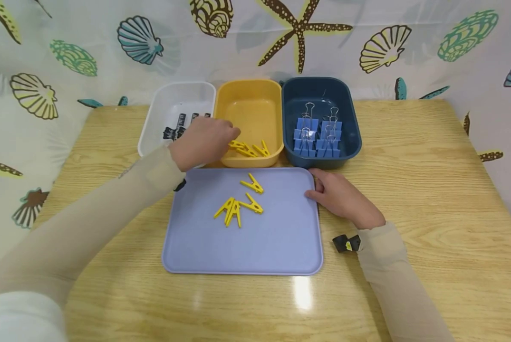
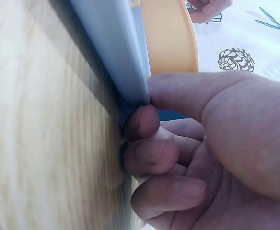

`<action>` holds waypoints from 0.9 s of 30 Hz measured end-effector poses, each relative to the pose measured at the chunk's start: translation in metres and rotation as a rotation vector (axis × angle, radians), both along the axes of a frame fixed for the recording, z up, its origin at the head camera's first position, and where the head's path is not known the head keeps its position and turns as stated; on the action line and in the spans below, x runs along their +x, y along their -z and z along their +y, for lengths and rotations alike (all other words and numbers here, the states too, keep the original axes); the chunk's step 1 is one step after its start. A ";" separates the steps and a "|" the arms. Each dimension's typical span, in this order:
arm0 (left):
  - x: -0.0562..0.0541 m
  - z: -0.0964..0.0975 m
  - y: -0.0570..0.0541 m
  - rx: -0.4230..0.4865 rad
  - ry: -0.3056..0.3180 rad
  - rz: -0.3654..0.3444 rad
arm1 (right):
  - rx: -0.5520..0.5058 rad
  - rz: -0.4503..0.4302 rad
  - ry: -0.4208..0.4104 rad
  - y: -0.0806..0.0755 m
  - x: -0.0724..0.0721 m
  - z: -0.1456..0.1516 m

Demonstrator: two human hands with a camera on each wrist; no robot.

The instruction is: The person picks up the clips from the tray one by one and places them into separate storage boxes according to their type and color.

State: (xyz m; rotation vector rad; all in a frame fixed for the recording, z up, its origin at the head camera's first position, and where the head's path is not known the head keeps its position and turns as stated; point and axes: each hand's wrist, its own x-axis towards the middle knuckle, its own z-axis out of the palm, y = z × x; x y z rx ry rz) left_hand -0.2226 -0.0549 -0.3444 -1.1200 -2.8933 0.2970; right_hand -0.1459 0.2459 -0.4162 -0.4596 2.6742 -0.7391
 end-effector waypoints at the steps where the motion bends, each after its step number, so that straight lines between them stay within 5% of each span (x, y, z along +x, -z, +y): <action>1: 0.000 0.000 0.000 0.005 0.002 0.001 | -0.001 -0.001 0.001 0.000 0.000 0.000; 27: 0.017 -0.010 -0.003 0.047 0.031 0.062 | -0.007 0.004 -0.002 0.000 0.000 0.000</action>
